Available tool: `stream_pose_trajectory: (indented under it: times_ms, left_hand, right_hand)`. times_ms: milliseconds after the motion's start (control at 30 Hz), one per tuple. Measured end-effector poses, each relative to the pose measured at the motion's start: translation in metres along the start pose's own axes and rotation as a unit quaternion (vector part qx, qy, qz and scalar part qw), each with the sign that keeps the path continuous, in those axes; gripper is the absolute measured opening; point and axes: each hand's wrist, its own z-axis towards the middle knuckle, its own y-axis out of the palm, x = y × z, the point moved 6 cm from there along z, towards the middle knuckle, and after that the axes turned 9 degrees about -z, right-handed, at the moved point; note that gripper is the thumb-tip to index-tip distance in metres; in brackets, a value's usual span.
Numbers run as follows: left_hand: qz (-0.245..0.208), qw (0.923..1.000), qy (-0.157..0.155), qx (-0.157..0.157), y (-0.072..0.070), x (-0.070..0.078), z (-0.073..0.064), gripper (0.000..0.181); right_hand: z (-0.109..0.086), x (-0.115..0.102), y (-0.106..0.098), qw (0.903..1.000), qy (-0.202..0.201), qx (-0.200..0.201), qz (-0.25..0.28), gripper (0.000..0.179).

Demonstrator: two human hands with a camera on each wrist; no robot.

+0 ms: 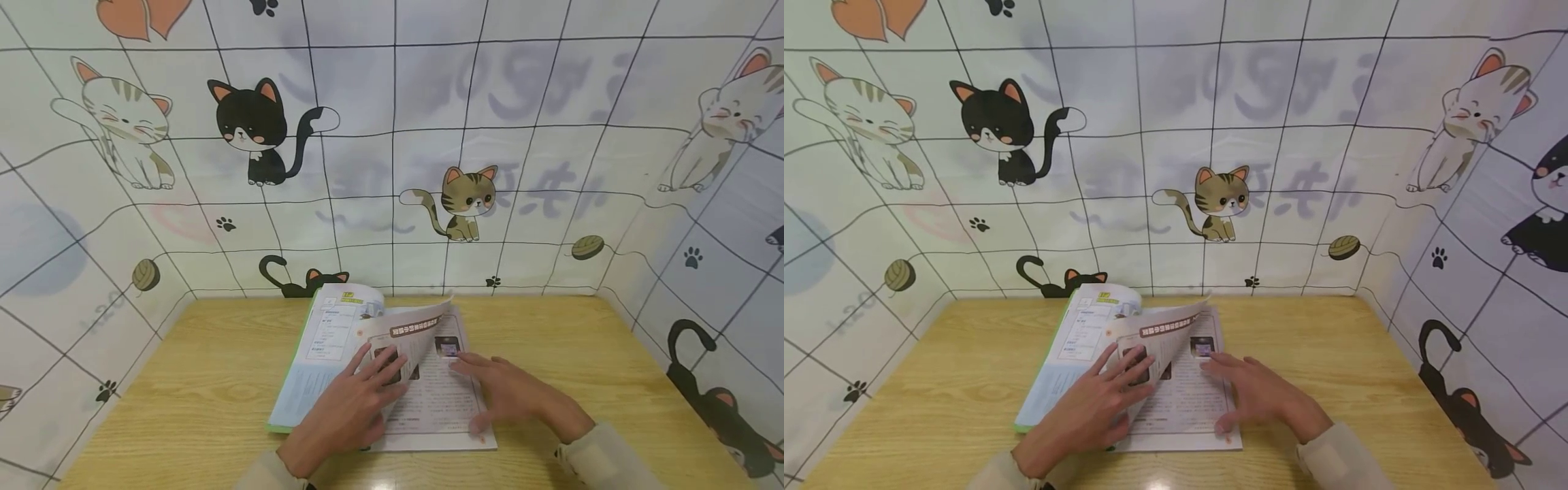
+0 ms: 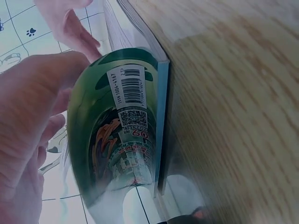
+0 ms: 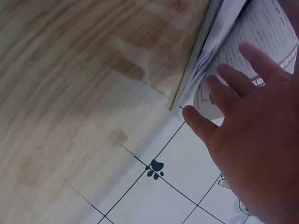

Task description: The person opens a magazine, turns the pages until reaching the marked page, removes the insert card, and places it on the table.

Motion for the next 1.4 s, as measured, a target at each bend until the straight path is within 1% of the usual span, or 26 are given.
stream_pose_trajectory:
  times_ms: [100, 167, 300, 467, 567, 700, 833, 1000, 1200, 1400]
  left_hand:
    - [0.001, 1.0000, 0.003, -0.002, 0.000, 0.000, 0.000, 0.043]
    - [0.000, 1.0000, 0.005, -0.001, -0.001, 0.000, 0.001, 0.039]
    - [0.000, 1.0000, 0.004, -0.001, -0.001, 0.000, 0.001, 0.033]
    - [-0.002, 0.9999, -0.012, -0.011, 0.000, -0.001, 0.001, 0.026]
    - [0.009, 0.9995, -0.023, -0.020, 0.001, -0.003, 0.002, 0.028]
    - [0.028, 0.9986, -0.036, -0.028, 0.002, -0.005, 0.003, 0.036]
    - [0.030, 0.9978, -0.049, -0.032, 0.002, -0.007, 0.003, 0.042]
    - [0.011, 0.9969, -0.068, -0.038, 0.003, -0.010, -0.001, 0.042]
    - [-0.045, 0.9913, -0.111, -0.056, 0.008, -0.016, -0.004, 0.038]
    - [-0.081, 0.9863, -0.137, -0.044, 0.011, -0.018, -0.009, 0.036]
  right_hand:
    - [-0.002, 0.000, 0.005, 0.9994, 0.002, -0.032, 0.009, 0.103]
    - [-0.002, 0.001, 0.008, 0.9989, 0.008, -0.044, 0.013, 0.102]
    - [-0.002, 0.001, 0.010, 0.9984, 0.012, -0.053, 0.015, 0.101]
    - [-0.002, 0.001, 0.011, 0.9980, 0.016, -0.056, 0.023, 0.101]
    - [-0.001, 0.001, 0.011, 0.9981, 0.015, -0.055, 0.022, 0.101]
    - [-0.001, 0.001, 0.012, 0.9982, 0.012, -0.054, 0.022, 0.101]
    - [-0.001, 0.000, 0.011, 0.9984, 0.010, -0.052, 0.022, 0.101]
    - [-0.002, 0.000, 0.011, 0.9981, 0.016, -0.054, 0.024, 0.101]
    - [-0.002, 0.000, 0.012, 0.9972, 0.025, -0.063, 0.032, 0.103]
    - [-0.002, 0.000, 0.012, 0.9975, 0.021, -0.060, 0.032, 0.102]
